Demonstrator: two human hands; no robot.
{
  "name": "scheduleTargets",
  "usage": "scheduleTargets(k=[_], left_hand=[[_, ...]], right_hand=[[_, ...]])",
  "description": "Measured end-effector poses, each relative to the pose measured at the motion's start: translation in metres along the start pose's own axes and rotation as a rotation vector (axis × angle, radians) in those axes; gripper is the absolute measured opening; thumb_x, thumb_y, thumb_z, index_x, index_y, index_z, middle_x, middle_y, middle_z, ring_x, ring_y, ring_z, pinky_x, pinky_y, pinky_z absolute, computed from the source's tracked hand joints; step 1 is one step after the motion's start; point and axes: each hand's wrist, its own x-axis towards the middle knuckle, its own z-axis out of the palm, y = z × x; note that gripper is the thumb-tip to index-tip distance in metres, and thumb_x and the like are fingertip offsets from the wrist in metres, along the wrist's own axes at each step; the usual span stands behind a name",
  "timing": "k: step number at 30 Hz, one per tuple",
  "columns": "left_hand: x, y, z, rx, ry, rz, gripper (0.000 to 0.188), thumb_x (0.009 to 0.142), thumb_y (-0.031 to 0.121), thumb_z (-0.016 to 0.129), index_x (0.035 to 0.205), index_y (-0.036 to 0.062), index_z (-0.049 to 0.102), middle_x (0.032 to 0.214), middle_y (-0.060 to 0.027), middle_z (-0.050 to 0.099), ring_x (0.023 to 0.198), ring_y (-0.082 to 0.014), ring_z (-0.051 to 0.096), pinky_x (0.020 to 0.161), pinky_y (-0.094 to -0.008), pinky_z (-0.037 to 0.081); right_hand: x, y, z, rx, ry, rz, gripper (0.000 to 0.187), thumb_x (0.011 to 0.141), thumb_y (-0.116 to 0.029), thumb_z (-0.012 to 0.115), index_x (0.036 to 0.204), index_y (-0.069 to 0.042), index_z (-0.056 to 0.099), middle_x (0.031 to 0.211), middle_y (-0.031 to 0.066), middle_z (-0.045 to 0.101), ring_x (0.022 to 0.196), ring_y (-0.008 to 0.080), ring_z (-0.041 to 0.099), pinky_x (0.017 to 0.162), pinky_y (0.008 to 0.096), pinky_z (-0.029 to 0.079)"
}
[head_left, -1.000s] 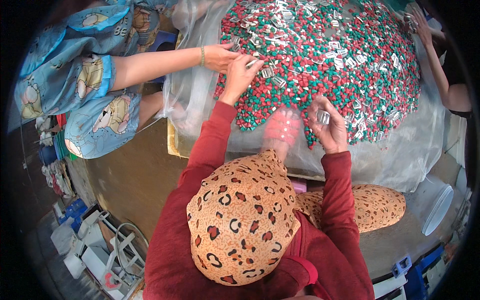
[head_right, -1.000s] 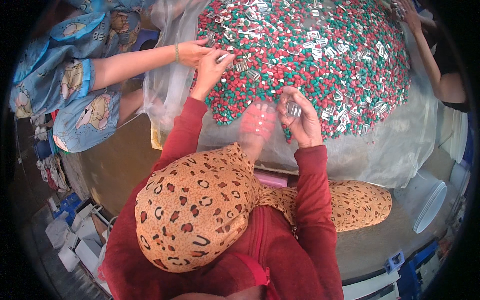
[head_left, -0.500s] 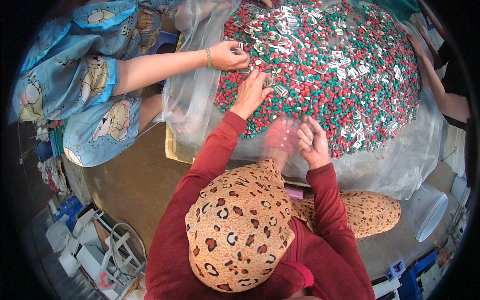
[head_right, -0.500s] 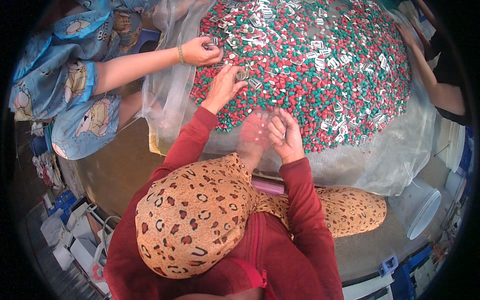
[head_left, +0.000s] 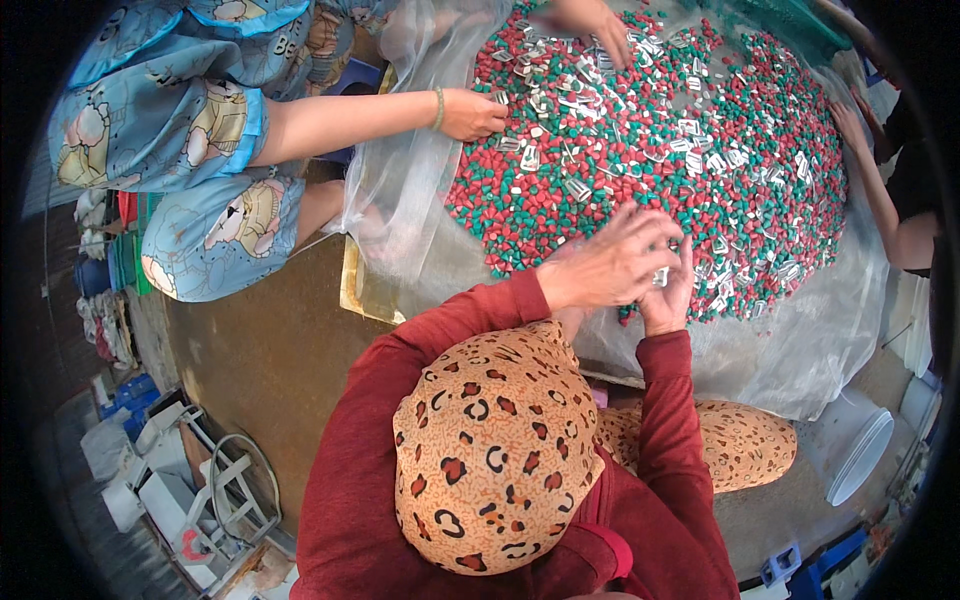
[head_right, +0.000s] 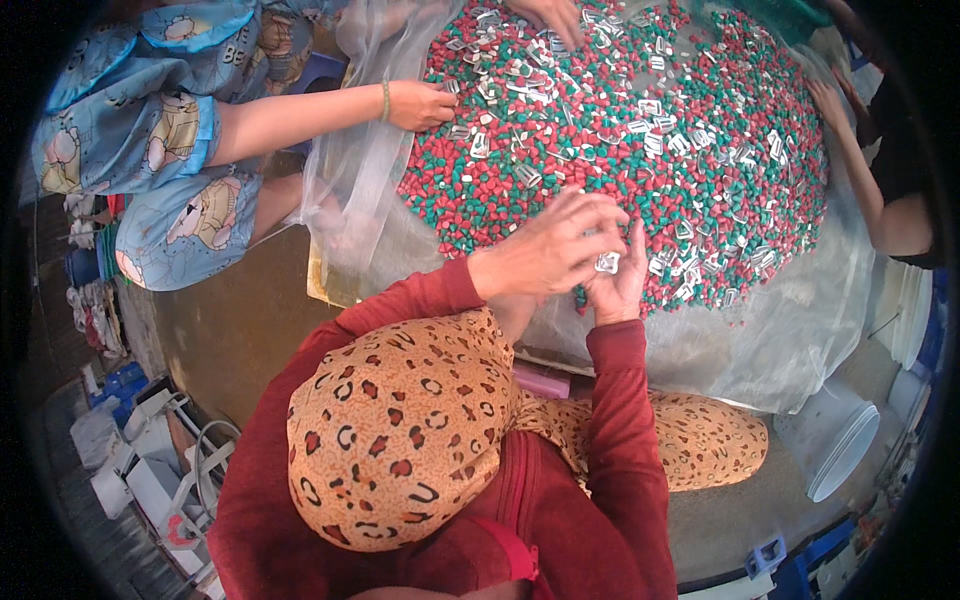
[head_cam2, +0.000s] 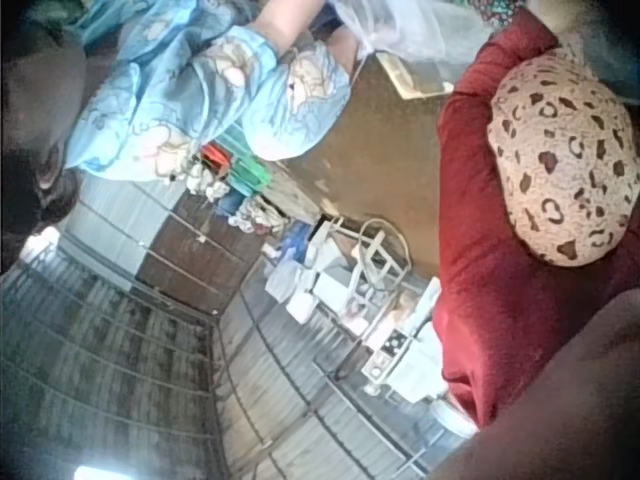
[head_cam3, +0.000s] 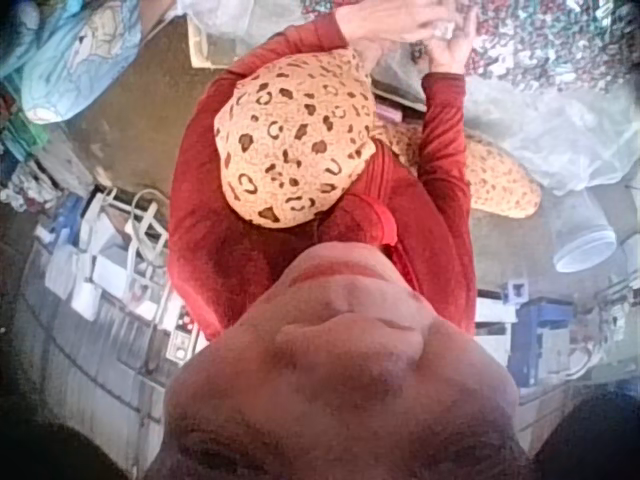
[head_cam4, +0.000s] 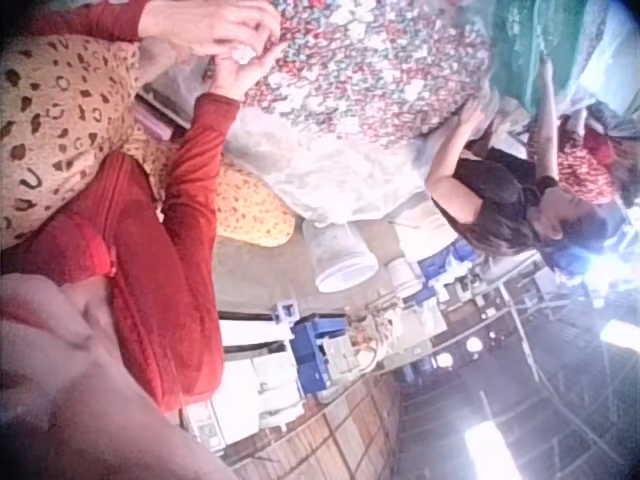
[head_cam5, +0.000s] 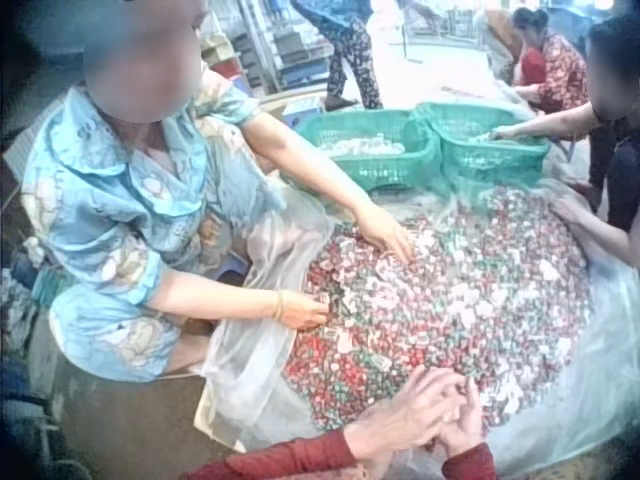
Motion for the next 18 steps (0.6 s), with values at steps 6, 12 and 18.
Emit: scheduleTargets(k=[6,12,18], left_hand=[[-0.042,-0.058,-0.02,-0.043,0.264,-0.494,0.025,0.082,0.009,0.058,0.105,0.0011,0.057,0.102,-0.0147,0.054,0.099,-0.0314,0.053,0.089,-0.0393,0.042],[-0.095,-0.114,-0.026,0.298,0.235,-0.791,0.046,0.079,0.003,0.056,0.122,-0.0068,0.044,0.113,-0.0215,0.046,0.103,-0.0362,0.048,0.09,-0.0414,0.041],[-0.052,-0.104,-0.016,0.225,0.148,-0.432,0.043,0.078,0.0,0.055,0.121,-0.0011,0.049,0.111,-0.0192,0.05,0.107,-0.0341,0.048,0.091,-0.0418,0.042]], right_hand=[[0.011,-0.039,-0.024,-0.032,-0.354,0.104,0.027,0.096,-0.019,0.045,0.117,-0.003,0.049,0.07,0.0031,0.036,0.06,0.0123,0.038,0.036,0.0176,0.036],[-0.018,-0.023,-0.023,-0.44,-0.162,-0.021,0.061,0.091,-0.03,0.056,0.139,-0.005,0.028,0.085,0.0064,0.051,0.07,0.0156,0.054,0.048,0.0236,0.051],[-0.022,-0.02,-0.041,-0.406,-0.18,0.033,0.05,0.088,-0.029,0.062,0.128,-0.005,0.044,0.078,0.0024,0.05,0.062,0.0108,0.049,0.04,0.0168,0.04]])
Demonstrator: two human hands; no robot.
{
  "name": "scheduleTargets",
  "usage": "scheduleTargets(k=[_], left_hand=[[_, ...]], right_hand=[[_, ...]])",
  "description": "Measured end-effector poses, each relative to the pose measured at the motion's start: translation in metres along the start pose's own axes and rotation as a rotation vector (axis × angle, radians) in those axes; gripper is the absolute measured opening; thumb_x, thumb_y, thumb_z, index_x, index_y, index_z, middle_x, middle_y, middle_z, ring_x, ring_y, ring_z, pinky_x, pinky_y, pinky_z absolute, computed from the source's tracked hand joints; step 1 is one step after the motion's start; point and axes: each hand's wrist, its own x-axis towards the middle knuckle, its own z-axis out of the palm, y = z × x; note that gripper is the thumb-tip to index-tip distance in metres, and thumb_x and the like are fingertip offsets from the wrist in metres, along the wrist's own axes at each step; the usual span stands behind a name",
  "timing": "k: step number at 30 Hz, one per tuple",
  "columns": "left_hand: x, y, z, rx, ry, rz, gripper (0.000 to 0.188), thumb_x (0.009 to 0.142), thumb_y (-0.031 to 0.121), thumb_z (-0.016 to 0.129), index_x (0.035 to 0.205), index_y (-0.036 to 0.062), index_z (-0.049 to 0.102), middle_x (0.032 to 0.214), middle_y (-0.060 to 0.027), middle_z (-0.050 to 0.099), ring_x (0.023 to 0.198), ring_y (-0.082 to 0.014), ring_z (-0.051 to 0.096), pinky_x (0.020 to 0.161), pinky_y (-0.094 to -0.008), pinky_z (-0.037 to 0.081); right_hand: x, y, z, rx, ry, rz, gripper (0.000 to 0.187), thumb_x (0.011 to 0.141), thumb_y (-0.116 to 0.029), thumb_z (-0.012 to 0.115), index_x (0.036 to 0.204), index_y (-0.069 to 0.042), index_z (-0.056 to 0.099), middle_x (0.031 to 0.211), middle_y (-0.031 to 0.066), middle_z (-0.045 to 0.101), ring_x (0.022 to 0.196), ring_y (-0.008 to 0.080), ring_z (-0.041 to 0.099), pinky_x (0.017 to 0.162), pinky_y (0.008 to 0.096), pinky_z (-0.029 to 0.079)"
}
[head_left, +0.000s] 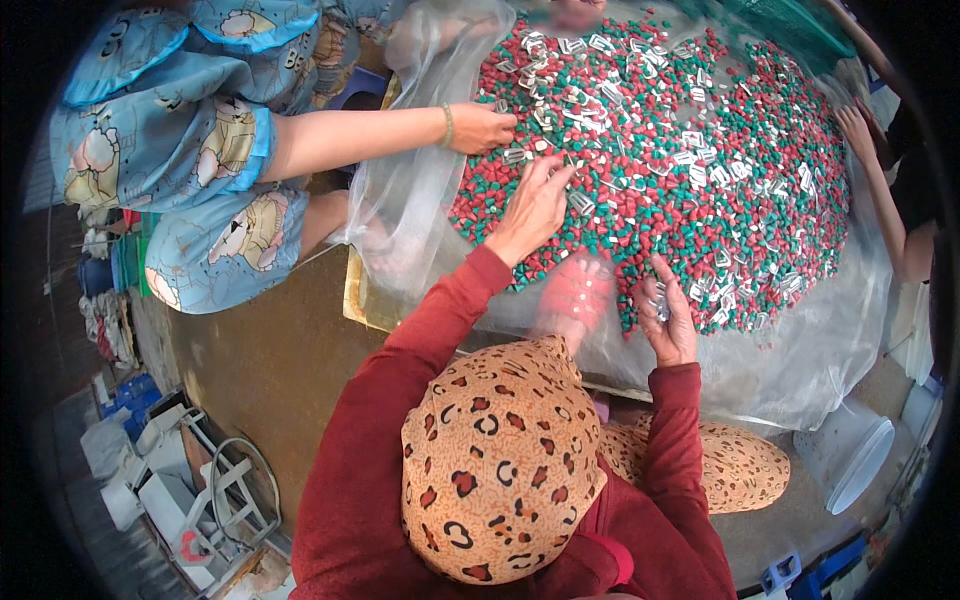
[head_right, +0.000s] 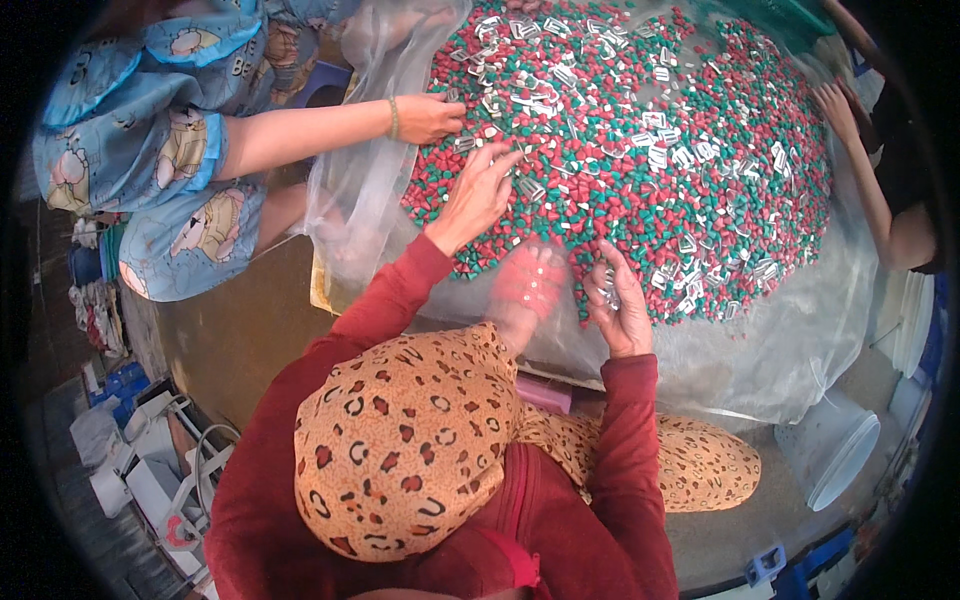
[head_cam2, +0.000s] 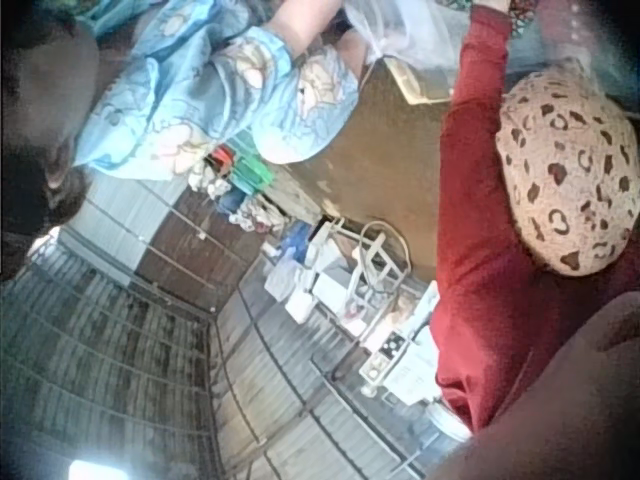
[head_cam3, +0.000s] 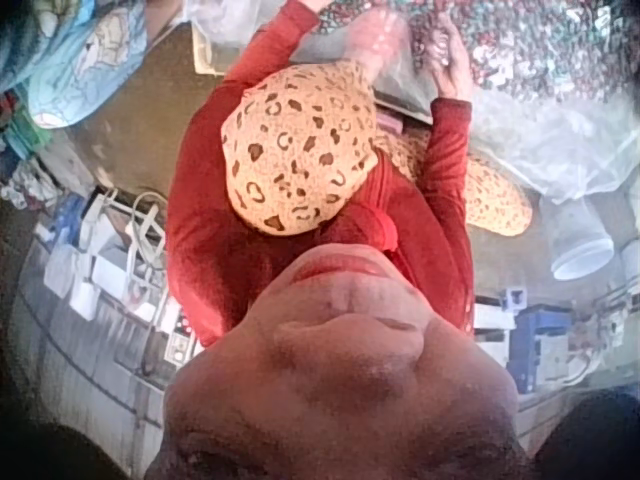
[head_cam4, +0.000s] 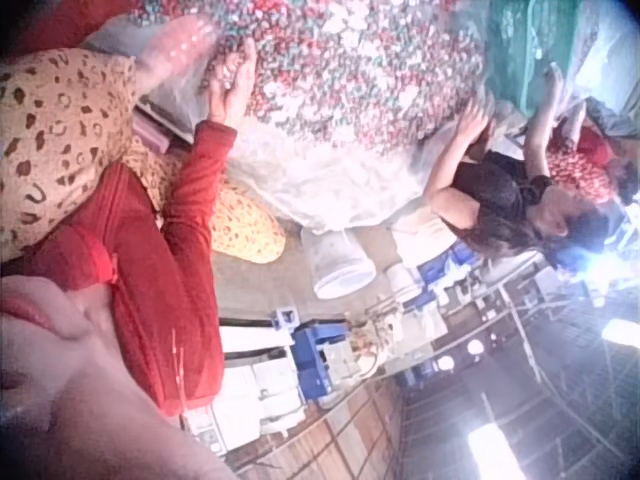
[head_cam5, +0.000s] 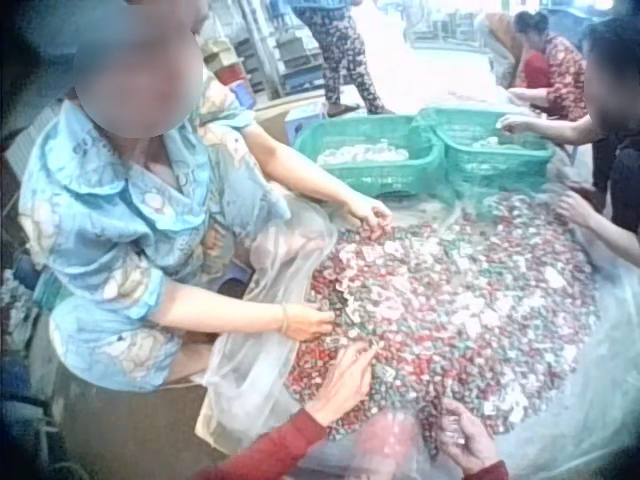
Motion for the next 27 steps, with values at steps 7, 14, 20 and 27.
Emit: scheduleTargets(k=[7,14,20,27], left_hand=[[0.069,-0.047,0.004,0.32,0.077,-0.127,0.061,0.074,0.001,0.064,0.128,-0.0043,0.035,0.11,-0.024,0.047,0.102,-0.0405,0.05,0.088,-0.0432,0.043],[0.066,-0.026,-0.004,-0.089,-0.026,-0.115,0.066,0.069,0.001,0.069,0.129,0.0064,0.041,0.106,-0.0179,0.057,0.094,-0.0337,0.058,0.081,-0.0412,0.047],[0.051,-0.012,0.002,-0.348,0.052,-0.348,0.054,0.07,-0.004,0.065,0.121,0.0062,0.051,0.085,-0.006,0.061,0.078,-0.0159,0.062,0.07,-0.0287,0.05],[0.055,-0.026,-0.011,-0.641,-0.024,-0.524,0.024,0.078,0.01,0.069,0.099,-0.0007,0.063,0.079,-0.0058,0.065,0.068,-0.0114,0.062,0.061,-0.0263,0.051]], right_hand=[[-0.007,-0.023,0.021,0.038,-0.149,-0.039,0.038,0.098,-0.034,0.042,0.116,-0.002,0.052,0.059,0.0008,0.036,0.046,0.0083,0.035,0.031,0.0161,0.029],[-0.028,-0.021,0.007,-0.001,0.009,-0.074,0.036,0.097,-0.031,0.044,0.115,-0.001,0.051,0.063,0.0064,0.052,0.045,0.0131,0.045,0.035,0.0216,0.034],[-0.03,-0.016,0.037,-0.007,0.138,-0.123,0.059,0.086,-0.023,0.061,0.134,0.0,0.036,0.097,0.0136,0.056,0.065,0.0196,0.055,0.051,0.0304,0.05],[0.0,-0.018,0.01,0.193,-0.217,-0.037,0.05,0.087,-0.012,0.058,0.132,0.0,0.038,0.085,0.0107,0.054,0.053,0.0129,0.049,0.033,0.0185,0.035]])
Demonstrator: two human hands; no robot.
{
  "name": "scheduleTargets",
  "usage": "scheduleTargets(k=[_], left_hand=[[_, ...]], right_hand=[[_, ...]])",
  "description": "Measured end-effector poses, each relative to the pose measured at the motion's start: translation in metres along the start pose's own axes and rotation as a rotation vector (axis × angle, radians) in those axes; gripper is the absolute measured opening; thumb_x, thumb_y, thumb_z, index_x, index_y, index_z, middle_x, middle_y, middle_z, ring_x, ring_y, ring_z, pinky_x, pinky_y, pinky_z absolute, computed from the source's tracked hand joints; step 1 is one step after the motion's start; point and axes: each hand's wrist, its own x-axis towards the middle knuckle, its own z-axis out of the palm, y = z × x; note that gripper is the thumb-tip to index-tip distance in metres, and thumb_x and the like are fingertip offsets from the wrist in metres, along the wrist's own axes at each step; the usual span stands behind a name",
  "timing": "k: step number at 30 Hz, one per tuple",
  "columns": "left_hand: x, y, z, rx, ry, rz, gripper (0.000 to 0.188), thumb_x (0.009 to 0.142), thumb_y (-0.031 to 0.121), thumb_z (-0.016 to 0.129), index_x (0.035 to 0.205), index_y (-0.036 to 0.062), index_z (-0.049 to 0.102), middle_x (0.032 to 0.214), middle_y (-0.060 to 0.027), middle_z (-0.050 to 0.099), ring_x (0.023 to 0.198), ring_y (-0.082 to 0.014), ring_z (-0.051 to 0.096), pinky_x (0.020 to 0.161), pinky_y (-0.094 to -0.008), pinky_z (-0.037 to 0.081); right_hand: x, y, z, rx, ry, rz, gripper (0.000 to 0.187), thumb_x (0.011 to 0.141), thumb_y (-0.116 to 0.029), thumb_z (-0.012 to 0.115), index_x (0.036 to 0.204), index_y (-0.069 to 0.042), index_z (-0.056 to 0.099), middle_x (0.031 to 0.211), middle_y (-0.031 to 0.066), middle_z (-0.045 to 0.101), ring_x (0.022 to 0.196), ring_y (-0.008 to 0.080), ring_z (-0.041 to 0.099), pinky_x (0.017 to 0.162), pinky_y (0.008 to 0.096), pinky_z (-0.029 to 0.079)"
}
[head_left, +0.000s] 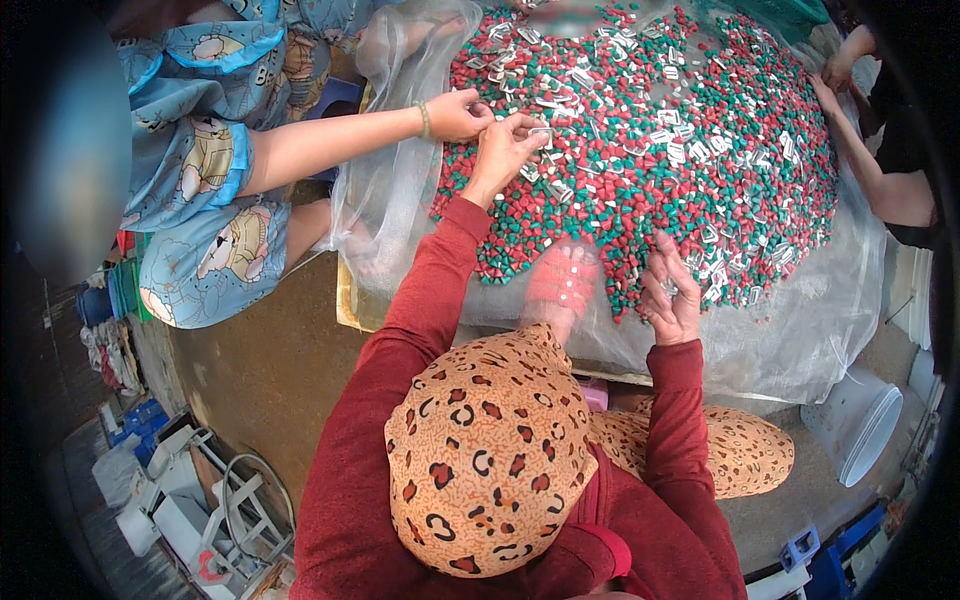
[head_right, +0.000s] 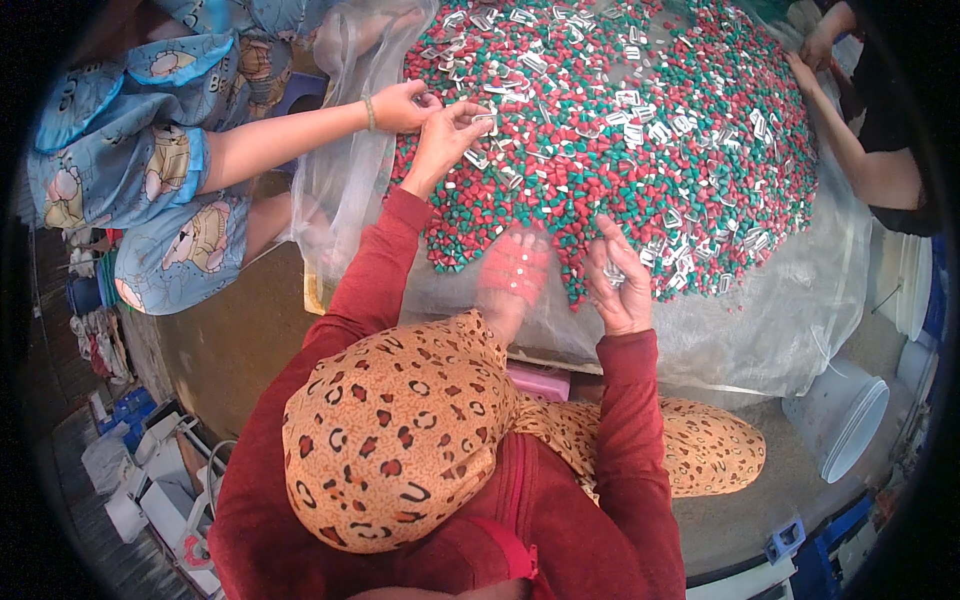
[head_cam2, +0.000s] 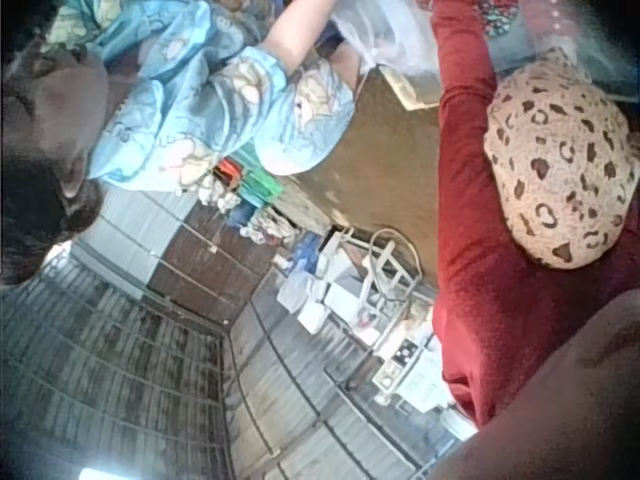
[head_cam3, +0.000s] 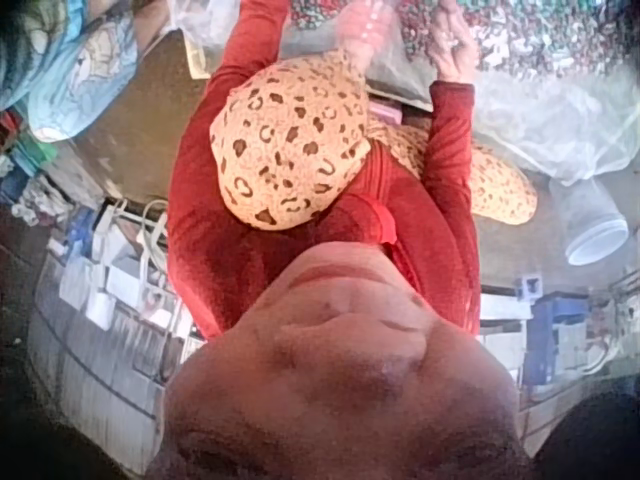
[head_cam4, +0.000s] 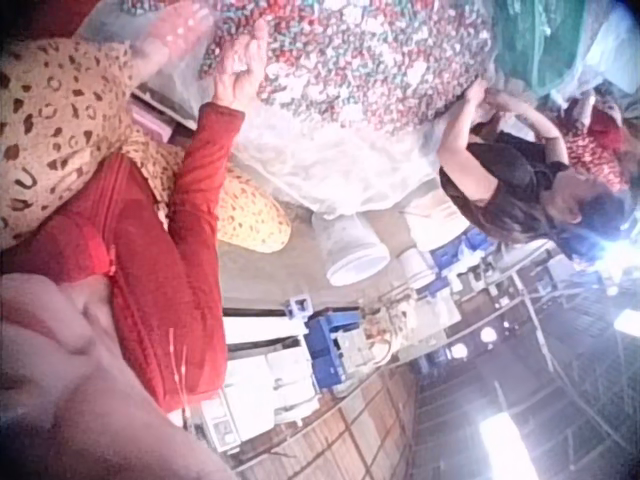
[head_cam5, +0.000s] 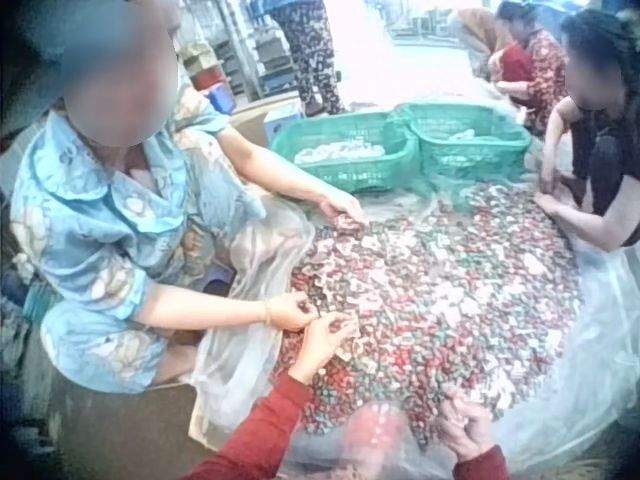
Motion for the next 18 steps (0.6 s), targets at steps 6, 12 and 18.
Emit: scheduleTargets(k=[6,12,18], left_hand=[[-0.043,0.054,0.031,0.046,-0.299,0.213,0.017,0.082,0.018,0.066,0.091,0.0033,0.065,0.082,-0.0041,0.064,0.076,-0.0115,0.061,0.066,-0.0259,0.048],[-0.035,0.072,0.053,0.261,-0.171,0.578,0.02,0.081,0.019,0.066,0.092,0.0026,0.067,0.086,-0.0117,0.064,0.082,-0.0222,0.063,0.073,-0.0316,0.049],[0.033,0.06,-0.004,0.636,-0.085,0.443,0.022,0.084,0.014,0.059,0.102,0.0033,0.065,0.094,-0.0138,0.068,0.087,-0.024,0.066,0.077,-0.0334,0.05]], right_hand=[[0.028,0.028,0.02,-0.075,0.24,0.068,0.054,0.093,-0.034,0.051,0.133,-0.002,0.038,0.113,0.0153,0.057,0.097,0.0299,0.061,0.069,0.0346,0.057],[0.045,0.011,0.002,0.161,0.142,0.0,0.034,0.094,-0.036,0.049,0.107,-0.005,0.056,0.092,0.0108,0.053,0.065,0.0167,0.05,0.038,0.0187,0.038],[0.019,-0.021,-0.021,0.492,0.068,-0.123,0.022,0.095,-0.023,0.049,0.097,-0.002,0.055,0.087,0.0131,0.051,0.067,0.0185,0.047,0.046,0.0242,0.04]])
